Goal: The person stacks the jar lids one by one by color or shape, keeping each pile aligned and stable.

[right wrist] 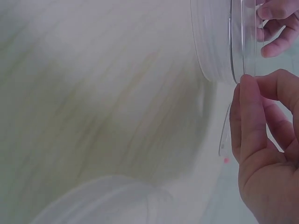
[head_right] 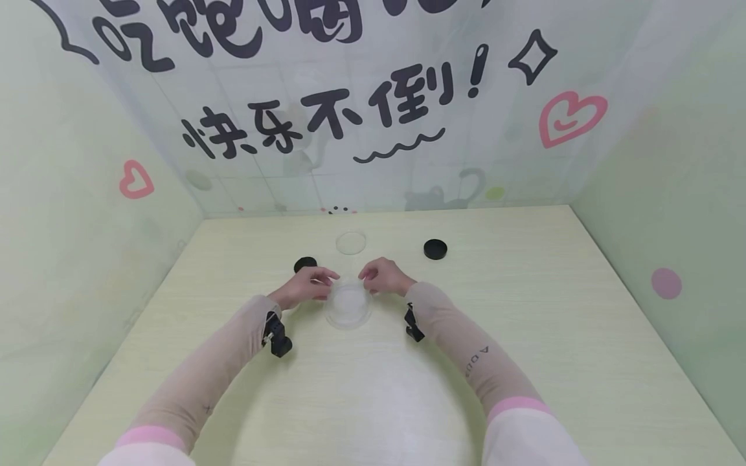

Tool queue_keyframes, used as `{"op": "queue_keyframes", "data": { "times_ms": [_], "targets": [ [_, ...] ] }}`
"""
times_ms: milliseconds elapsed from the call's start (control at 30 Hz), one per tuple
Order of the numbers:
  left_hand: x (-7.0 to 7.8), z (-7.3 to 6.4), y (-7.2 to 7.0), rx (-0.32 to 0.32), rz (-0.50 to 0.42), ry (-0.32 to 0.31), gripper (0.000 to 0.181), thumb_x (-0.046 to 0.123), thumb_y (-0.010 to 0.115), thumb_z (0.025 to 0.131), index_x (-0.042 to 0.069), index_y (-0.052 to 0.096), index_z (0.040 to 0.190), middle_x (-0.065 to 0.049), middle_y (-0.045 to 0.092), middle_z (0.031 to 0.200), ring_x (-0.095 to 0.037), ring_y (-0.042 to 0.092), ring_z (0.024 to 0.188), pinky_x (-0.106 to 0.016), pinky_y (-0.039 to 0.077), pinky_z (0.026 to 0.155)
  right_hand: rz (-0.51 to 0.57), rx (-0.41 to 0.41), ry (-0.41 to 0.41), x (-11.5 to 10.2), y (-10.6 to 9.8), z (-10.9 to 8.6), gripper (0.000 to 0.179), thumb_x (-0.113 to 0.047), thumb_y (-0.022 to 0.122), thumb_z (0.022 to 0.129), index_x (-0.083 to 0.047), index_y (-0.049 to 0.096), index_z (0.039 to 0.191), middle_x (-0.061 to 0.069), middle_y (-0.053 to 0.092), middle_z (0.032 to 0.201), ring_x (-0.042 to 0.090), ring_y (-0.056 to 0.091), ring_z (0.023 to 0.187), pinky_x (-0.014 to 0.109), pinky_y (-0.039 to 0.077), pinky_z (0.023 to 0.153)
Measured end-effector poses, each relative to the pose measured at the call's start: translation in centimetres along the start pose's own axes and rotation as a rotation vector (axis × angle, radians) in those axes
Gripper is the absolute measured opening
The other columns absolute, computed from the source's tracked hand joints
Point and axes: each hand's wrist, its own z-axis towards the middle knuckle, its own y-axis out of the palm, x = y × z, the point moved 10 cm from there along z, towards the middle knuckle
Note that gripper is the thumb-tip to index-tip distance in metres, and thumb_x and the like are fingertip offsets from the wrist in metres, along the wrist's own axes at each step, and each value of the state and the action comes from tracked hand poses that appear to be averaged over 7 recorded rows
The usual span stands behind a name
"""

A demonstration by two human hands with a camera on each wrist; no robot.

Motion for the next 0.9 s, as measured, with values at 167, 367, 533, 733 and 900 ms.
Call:
{"op": "queue_keyframes", "data": {
  "times_ms": [167, 367, 533, 733, 900],
  "targets": [
    [-0.8, 0.0, 0.1, -0.018, -0.002, -0.015, 0.035, -0.007, 0.057, 0.077, -0.001, 0.058, 0.112, -0.015, 0.053, 0.095, -0.021, 0.055, 0.083, -0.028, 0.051, 0.069, -0.015, -0.006, -0.033, -0.3, 0.4, -0.1, 0.02, 0.003, 0.058, 0.077, 0.004, 0.062, 0.097, 0.012, 0.062, 0.083, 0.015, 0.06, 0.068, 0.026, 0.051, 0.063],
    [-1.0, -0.1, 0.3, -0.058, -0.015, -0.014, 0.036, -0.007, 0.057, 0.079, -0.003, 0.055, 0.114, -0.017, 0.052, 0.099, -0.023, 0.054, 0.087, -0.03, 0.051, 0.072, -0.034, -0.017, -0.034, -0.1, 0.6, 0.0, 0.02, 0.002, 0.059, 0.077, 0.003, 0.063, 0.097, 0.009, 0.062, 0.081, 0.013, 0.059, 0.067, 0.024, 0.051, 0.063],
    [-0.8, -0.4, 0.3, -0.067, -0.02, -0.006, 0.035, -0.007, 0.056, 0.079, -0.004, 0.056, 0.113, -0.018, 0.053, 0.098, -0.021, 0.054, 0.085, -0.029, 0.051, 0.072, -0.042, -0.028, -0.056, -0.2, 0.8, -0.1, 0.022, 0.001, 0.058, 0.075, 0.004, 0.063, 0.096, 0.008, 0.062, 0.08, 0.012, 0.058, 0.066, 0.024, 0.05, 0.062],
    [-1.3, -0.1, 0.3, -0.057, -0.008, -0.027, 0.034, -0.005, 0.058, 0.079, 0.0, 0.058, 0.112, -0.015, 0.053, 0.098, -0.021, 0.054, 0.086, -0.028, 0.05, 0.072, -0.034, -0.047, -0.044, 0.2, 1.0, -0.1, 0.022, 0.002, 0.058, 0.074, 0.004, 0.063, 0.096, 0.008, 0.062, 0.079, 0.011, 0.056, 0.066, 0.024, 0.049, 0.062],
    [-1.5, 0.0, 0.3, -0.066, -0.009, -0.039, 0.034, -0.005, 0.058, 0.079, 0.0, 0.058, 0.113, -0.015, 0.054, 0.098, -0.02, 0.055, 0.085, -0.028, 0.05, 0.072, -0.025, -0.057, -0.04, 0.2, 1.1, -0.2, 0.024, 0.002, 0.058, 0.074, 0.004, 0.062, 0.097, 0.009, 0.062, 0.081, 0.012, 0.057, 0.067, 0.024, 0.05, 0.062]
  ]
}}
